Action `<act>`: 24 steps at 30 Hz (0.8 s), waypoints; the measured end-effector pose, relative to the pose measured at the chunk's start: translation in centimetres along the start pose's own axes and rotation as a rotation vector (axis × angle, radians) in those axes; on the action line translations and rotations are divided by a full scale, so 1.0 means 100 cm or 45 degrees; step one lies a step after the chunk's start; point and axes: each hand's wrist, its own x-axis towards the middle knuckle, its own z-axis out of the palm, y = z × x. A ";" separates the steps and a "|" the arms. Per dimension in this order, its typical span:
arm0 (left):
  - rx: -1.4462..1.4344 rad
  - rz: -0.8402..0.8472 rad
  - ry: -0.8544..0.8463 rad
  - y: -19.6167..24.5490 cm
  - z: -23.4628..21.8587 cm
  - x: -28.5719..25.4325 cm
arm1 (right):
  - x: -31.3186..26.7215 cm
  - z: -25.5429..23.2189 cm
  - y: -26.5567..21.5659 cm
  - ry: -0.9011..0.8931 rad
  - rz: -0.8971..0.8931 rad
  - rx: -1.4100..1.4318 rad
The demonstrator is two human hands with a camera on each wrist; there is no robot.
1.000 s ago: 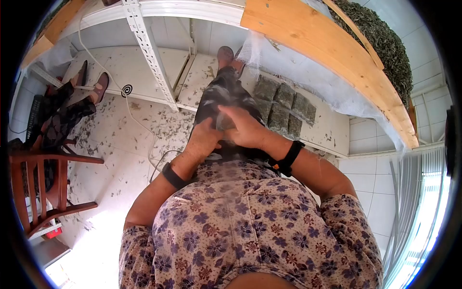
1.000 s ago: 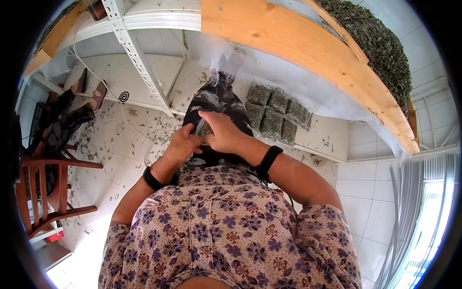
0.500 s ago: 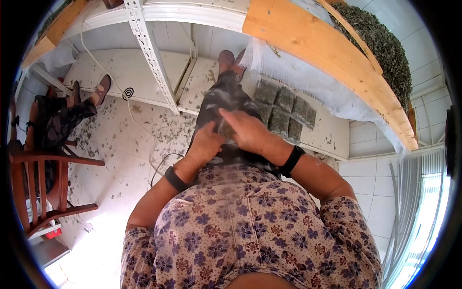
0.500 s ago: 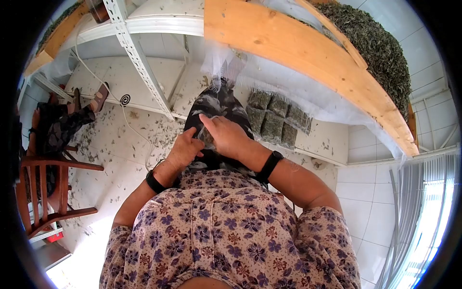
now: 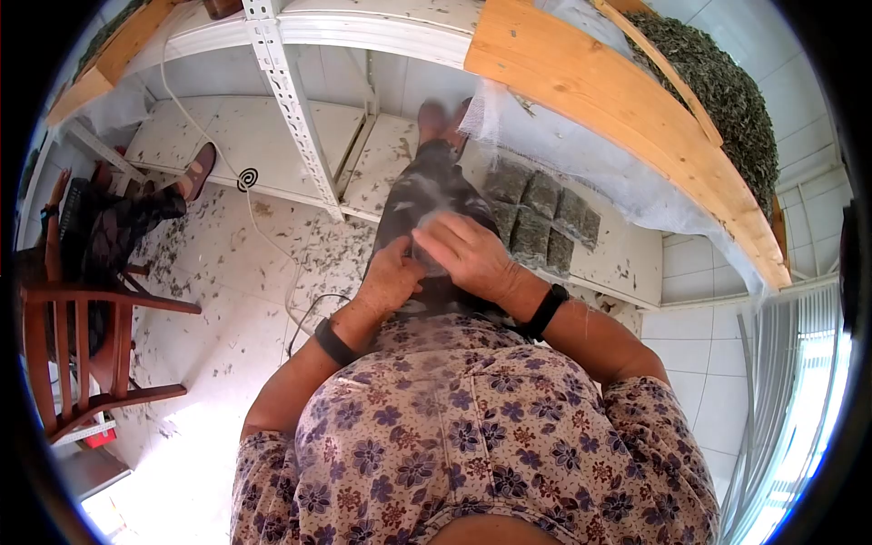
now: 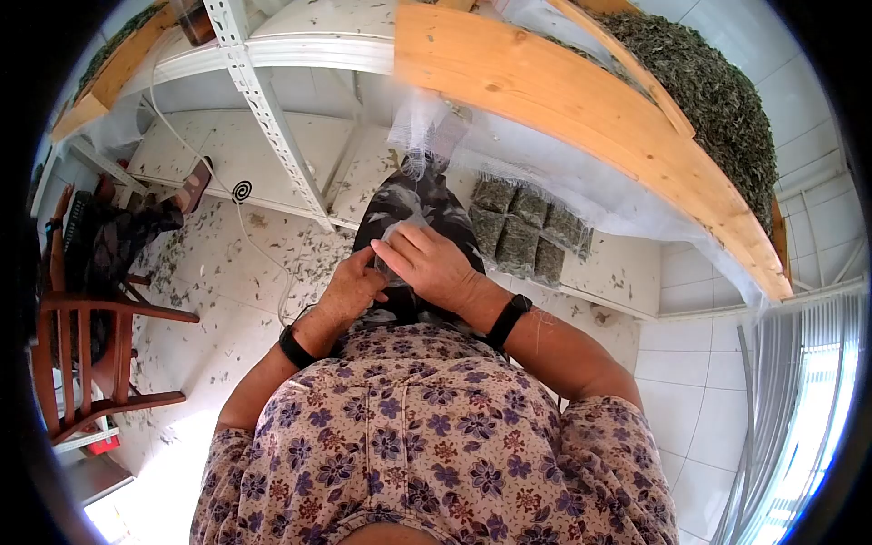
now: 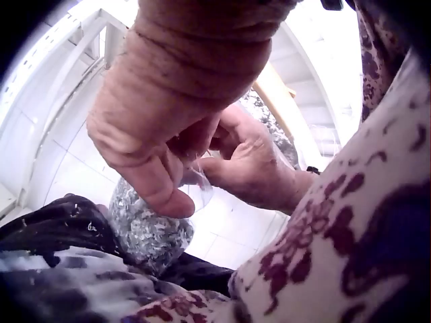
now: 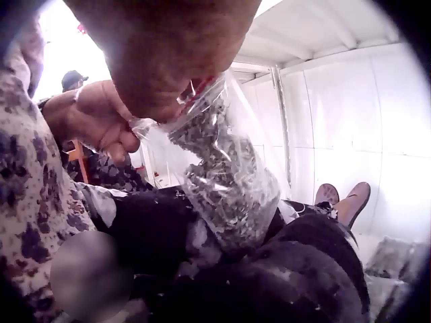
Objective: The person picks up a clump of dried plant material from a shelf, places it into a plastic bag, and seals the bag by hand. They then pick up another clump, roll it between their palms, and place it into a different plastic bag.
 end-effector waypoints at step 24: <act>-0.124 0.048 -0.235 0.001 -0.008 -0.023 | 0.013 0.024 0.010 -0.320 0.817 0.763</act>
